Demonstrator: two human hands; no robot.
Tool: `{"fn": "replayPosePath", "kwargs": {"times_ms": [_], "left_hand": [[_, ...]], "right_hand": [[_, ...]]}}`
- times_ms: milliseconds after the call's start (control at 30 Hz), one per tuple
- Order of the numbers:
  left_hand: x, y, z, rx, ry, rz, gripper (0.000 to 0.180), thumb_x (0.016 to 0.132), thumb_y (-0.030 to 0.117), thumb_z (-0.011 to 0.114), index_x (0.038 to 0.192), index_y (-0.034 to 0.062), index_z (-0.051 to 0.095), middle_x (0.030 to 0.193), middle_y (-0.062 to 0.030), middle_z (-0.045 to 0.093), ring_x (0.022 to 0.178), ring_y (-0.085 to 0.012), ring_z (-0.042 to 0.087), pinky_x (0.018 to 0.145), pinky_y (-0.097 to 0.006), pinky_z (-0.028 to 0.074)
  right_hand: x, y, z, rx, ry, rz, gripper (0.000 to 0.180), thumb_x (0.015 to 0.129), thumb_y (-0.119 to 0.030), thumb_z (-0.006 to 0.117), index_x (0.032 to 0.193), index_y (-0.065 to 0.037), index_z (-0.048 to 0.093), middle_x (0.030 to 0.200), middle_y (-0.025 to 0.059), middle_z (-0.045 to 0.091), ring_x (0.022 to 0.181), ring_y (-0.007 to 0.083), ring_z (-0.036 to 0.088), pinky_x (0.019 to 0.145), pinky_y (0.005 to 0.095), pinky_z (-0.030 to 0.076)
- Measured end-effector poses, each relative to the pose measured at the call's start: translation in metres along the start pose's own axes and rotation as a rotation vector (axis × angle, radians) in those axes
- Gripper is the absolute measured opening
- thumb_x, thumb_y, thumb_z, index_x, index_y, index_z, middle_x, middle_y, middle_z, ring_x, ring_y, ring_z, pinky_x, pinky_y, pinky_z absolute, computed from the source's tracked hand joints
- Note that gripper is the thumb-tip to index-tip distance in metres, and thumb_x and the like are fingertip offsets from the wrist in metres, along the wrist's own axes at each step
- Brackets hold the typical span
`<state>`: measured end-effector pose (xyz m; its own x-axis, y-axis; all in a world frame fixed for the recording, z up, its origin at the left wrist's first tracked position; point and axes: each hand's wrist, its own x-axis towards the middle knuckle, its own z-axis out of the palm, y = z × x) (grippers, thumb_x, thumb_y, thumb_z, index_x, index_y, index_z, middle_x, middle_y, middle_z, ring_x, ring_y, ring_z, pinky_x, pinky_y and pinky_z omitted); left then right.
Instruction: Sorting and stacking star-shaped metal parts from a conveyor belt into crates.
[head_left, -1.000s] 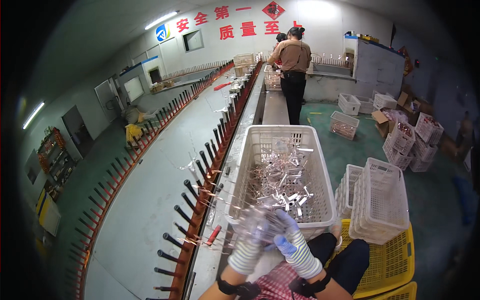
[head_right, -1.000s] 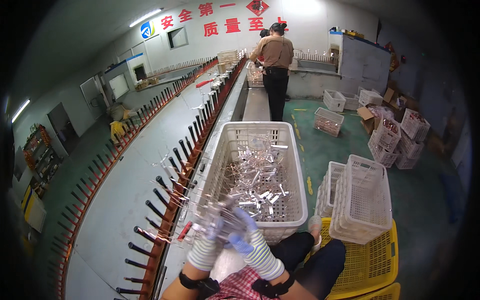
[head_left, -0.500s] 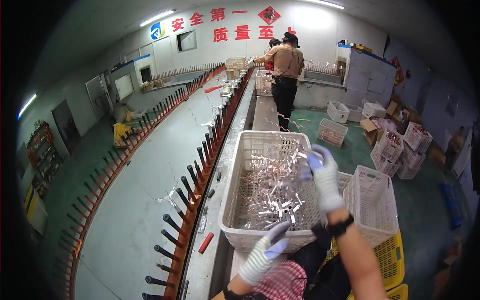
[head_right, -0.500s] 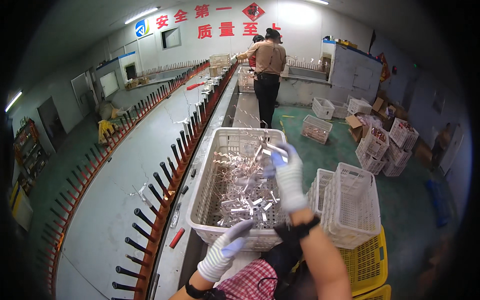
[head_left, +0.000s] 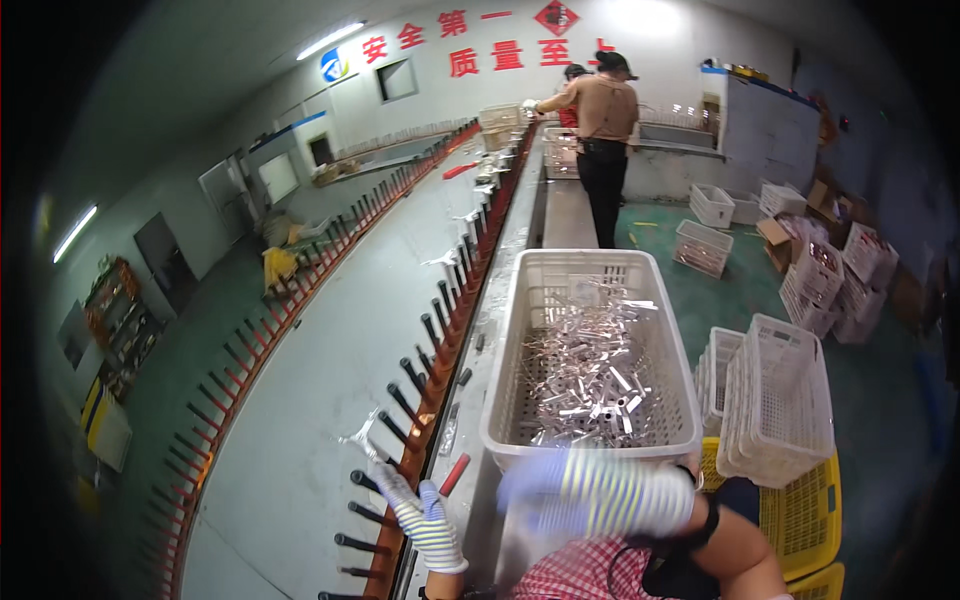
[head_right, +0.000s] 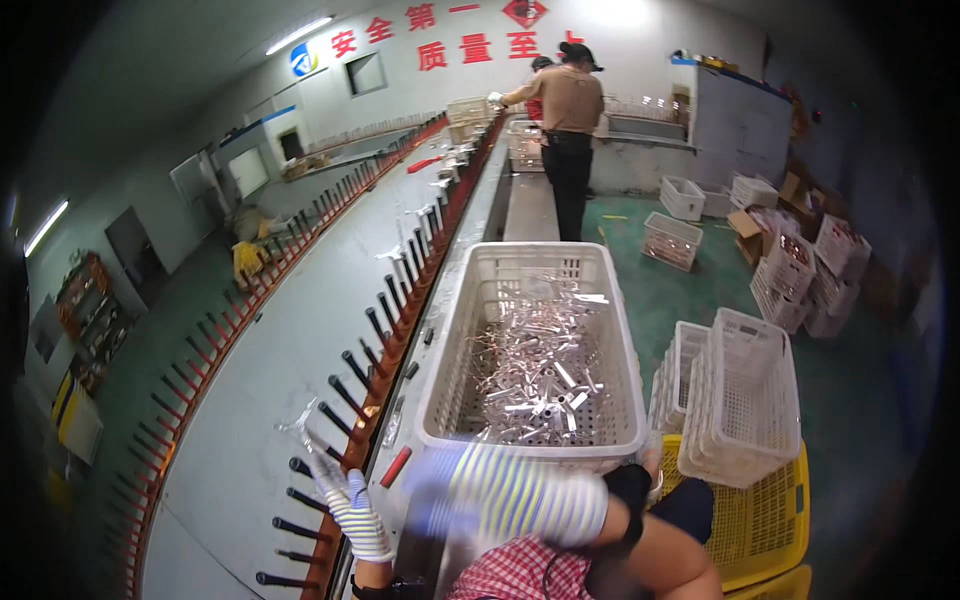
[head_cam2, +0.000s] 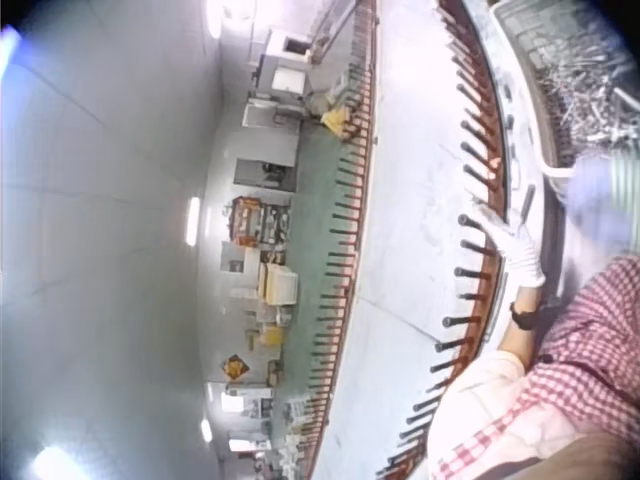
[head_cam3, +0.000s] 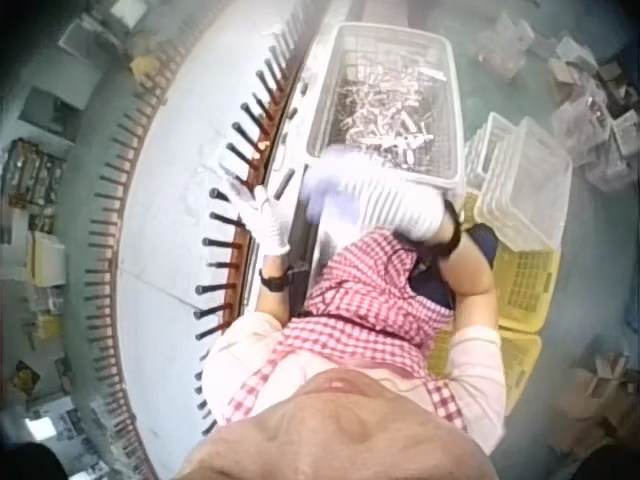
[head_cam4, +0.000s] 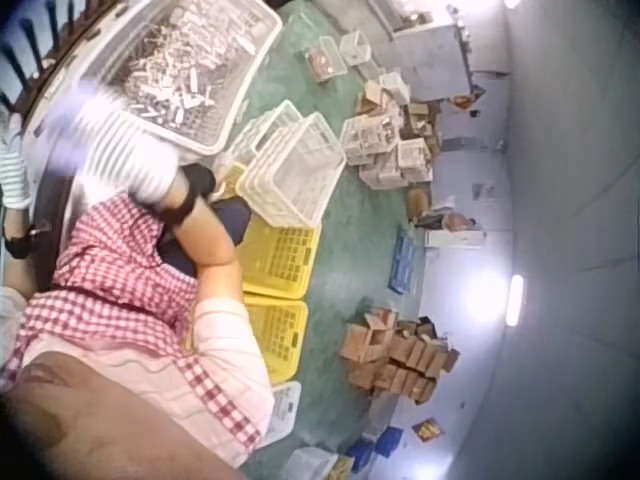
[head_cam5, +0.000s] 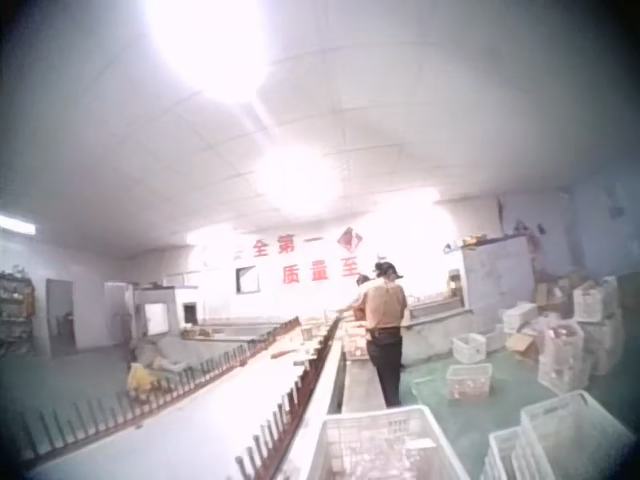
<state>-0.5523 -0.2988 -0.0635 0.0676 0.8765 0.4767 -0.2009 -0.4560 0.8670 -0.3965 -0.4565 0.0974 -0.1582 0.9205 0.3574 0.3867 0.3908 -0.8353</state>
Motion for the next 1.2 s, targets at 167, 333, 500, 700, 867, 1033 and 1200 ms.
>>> {"fn": "replayPosePath", "kwargs": {"times_ms": [167,333,500,700,867,1033,1200], "left_hand": [[0.033,-0.035,-0.029,0.242,0.209,0.066,0.054,0.087,0.016,0.047,0.133,-0.0026,0.027,0.135,-0.0179,0.033,0.12,-0.0266,0.036,0.102,-0.034,0.025],[0.045,-0.031,-0.037,0.266,0.429,-0.085,0.038,0.088,0.021,0.049,0.119,-0.0012,0.048,0.104,-0.0149,0.057,0.092,-0.025,0.054,0.087,-0.031,0.04],[0.028,0.049,-0.033,-0.336,0.252,-0.25,0.04,0.094,0.021,0.032,0.128,0.0019,0.038,0.13,-0.0089,0.043,0.118,-0.0203,0.039,0.097,-0.033,0.033],[0.057,0.001,-0.067,0.464,0.13,0.296,0.049,0.093,0.036,0.029,0.111,-0.0027,0.053,0.107,-0.0199,0.056,0.095,-0.0333,0.05,0.087,-0.042,0.037],[0.042,0.015,-0.01,0.015,-0.036,-0.039,0.035,0.089,0.021,0.043,0.117,-0.0003,0.049,0.096,-0.012,0.059,0.074,-0.0199,0.056,0.087,-0.03,0.041],[0.037,0.045,0.068,-0.021,-0.304,0.011,0.035,0.086,0.011,0.045,0.119,-0.0012,0.046,0.111,-0.0126,0.054,0.098,-0.0192,0.051,0.09,-0.032,0.04],[0.042,0.053,0.128,1.063,-0.641,0.726,0.07,0.059,0.0,0.061,0.125,0.0095,0.041,0.132,-0.019,0.033,0.121,-0.0385,0.03,0.101,-0.048,0.025]], "right_hand": [[-0.014,-0.026,0.088,0.069,-0.303,-0.461,0.035,0.086,-0.033,0.055,0.113,-0.012,0.049,0.105,0.0068,0.054,0.101,0.0255,0.049,0.093,0.0398,0.036],[-0.028,-0.011,0.113,0.251,-0.237,-0.265,0.034,0.086,-0.032,0.055,0.112,-0.012,0.049,0.104,0.0071,0.054,0.1,0.0256,0.049,0.092,0.0396,0.037],[-0.04,-0.002,0.119,0.303,-0.148,-0.205,0.033,0.086,-0.032,0.055,0.111,-0.011,0.049,0.104,0.0075,0.054,0.099,0.0257,0.049,0.091,0.0395,0.037],[-0.043,-0.001,0.124,0.358,-0.113,-0.186,0.032,0.086,-0.031,0.055,0.11,-0.011,0.05,0.102,0.0079,0.054,0.098,0.0258,0.05,0.09,0.0392,0.038],[-0.04,-0.002,0.127,0.4,-0.113,-0.18,0.031,0.085,-0.03,0.055,0.109,-0.01,0.05,0.102,0.0082,0.055,0.097,0.0259,0.05,0.089,0.039,0.038],[-0.039,-0.001,0.125,0.42,-0.118,-0.161,0.03,0.085,-0.029,0.055,0.108,-0.01,0.051,0.101,0.0085,0.055,0.096,0.0261,0.05,0.088,0.0389,0.038],[-0.042,-0.001,0.126,0.429,-0.104,-0.131,0.029,0.085,-0.028,0.055,0.107,-0.01,0.051,0.1,0.0089,0.055,0.096,0.0262,0.051,0.088,0.0387,0.039]]}}
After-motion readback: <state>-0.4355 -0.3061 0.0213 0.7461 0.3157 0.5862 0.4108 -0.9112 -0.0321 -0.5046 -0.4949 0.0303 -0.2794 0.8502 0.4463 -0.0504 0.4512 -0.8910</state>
